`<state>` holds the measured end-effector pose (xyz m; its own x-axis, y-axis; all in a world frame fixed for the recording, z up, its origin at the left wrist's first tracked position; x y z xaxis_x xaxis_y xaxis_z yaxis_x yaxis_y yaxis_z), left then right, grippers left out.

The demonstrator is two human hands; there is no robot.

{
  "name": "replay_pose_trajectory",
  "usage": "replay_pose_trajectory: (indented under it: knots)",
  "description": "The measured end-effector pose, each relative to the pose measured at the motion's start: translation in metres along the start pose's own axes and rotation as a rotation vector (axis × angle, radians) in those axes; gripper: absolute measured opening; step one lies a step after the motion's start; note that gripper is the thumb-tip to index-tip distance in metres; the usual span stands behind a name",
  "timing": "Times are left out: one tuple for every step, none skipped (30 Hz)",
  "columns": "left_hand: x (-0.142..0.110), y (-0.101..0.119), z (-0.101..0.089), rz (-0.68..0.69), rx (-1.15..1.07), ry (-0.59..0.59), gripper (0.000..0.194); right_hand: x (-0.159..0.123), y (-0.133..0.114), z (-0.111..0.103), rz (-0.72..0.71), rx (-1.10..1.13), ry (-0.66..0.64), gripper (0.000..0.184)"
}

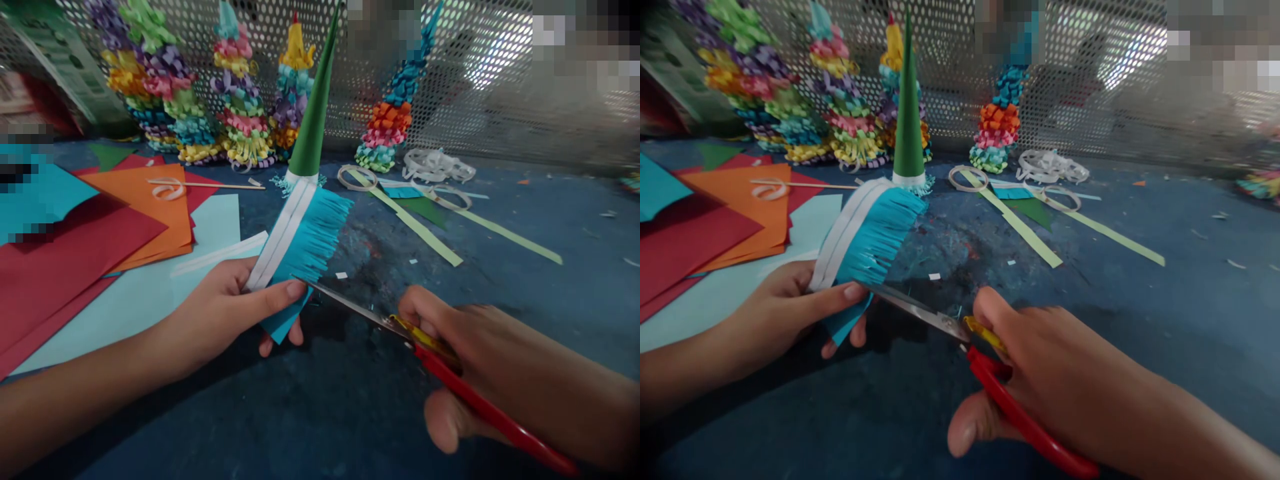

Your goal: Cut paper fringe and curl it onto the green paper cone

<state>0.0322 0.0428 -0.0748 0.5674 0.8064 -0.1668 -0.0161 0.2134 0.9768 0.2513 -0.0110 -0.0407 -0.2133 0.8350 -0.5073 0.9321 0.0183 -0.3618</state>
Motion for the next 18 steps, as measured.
replay_pose_trajectory:
  knots:
    - [0.0001,0.0006,-0.0007,0.011,-0.001,0.012,0.025,-0.0006,0.0011,0.0,-0.004,-0.014,0.009,0.053]
    - [0.0004,0.0011,-0.0011,0.018,0.002,0.022,0.025,-0.0009,0.002,-0.0002,-0.005,-0.027,0.02,0.055]
    - [0.0007,0.0015,-0.0007,0.02,0.008,0.023,0.025,-0.001,0.0026,-0.0005,-0.003,-0.037,0.032,0.057]
    - [0.0012,0.0015,-0.0001,0.014,0.022,0.02,0.024,-0.001,0.0027,-0.0009,-0.004,-0.042,0.042,0.058]
    - [0.0017,0.0013,0.0007,0.006,0.045,0.012,0.024,-0.0009,0.0026,-0.0011,-0.004,-0.044,0.048,0.058]
    - [0.0023,0.0013,0.0014,-0.001,0.077,0.004,0.024,-0.0007,0.0024,-0.0013,-0.002,-0.044,0.051,0.057]
    - [0.003,0.0011,0.0016,-0.008,0.111,0.002,0.025,-0.0006,0.0022,-0.0014,0.003,-0.046,0.051,0.057]
    - [0.0036,0.0008,0.0013,-0.015,0.143,0.006,0.025,-0.0005,0.0023,-0.0015,0.014,-0.049,0.052,0.056]
    - [0.0041,0.0005,0.0006,-0.022,0.167,0.012,0.025,-0.0004,0.0026,-0.0013,0.027,-0.054,0.045,0.056]
    - [0.0046,0.0001,-0.0001,-0.03,0.18,0.019,0.025,-0.0004,0.0029,-0.0007,0.043,-0.058,0.032,0.056]
    - [0.0049,-0.0005,-0.0005,-0.038,0.183,0.022,0.025,-0.0005,0.0033,-0.0003,0.063,-0.065,0.022,0.056]
    - [0.005,-0.001,-0.001,-0.045,0.181,0.025,0.026,-0.0005,0.0035,-0.0002,0.083,-0.072,0.013,0.056]
    - [0.0051,-0.0012,-0.0013,-0.049,0.178,0.025,0.026,-0.0004,0.0034,-0.0005,0.1,-0.079,0.01,0.055]
    - [0.0051,-0.0013,-0.0014,-0.049,0.171,0.024,0.026,-0.0001,0.0031,-0.0008,0.115,-0.081,0.005,0.054]
    - [0.0052,-0.0011,-0.0013,-0.047,0.161,0.021,0.026,0.0003,0.0026,-0.0012,0.127,-0.078,-0.003,0.052]
    - [0.0053,-0.0009,-0.0012,-0.044,0.151,0.019,0.026,0.0008,0.0022,-0.0013,0.14,-0.069,-0.015,0.047]
    - [0.0054,-0.0007,-0.0008,-0.041,0.139,0.013,0.026,0.0013,0.002,-0.0013,0.155,-0.059,-0.03,0.043]
    - [0.0056,-0.0005,-0.0003,-0.042,0.127,0.008,0.025,0.0016,0.0022,-0.0013,0.174,-0.051,-0.044,0.038]
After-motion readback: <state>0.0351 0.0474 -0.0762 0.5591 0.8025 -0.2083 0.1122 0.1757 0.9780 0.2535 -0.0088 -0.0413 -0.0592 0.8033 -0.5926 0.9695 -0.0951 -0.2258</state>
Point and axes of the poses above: each hand's wrist, its own x-axis towards the middle knuckle, its own z-axis out of the palm, y = z × x, the point moved 6 cm from there along x, towards the middle knuckle, and after that the axes turned 7 degrees about z, right-handed, at the moved point
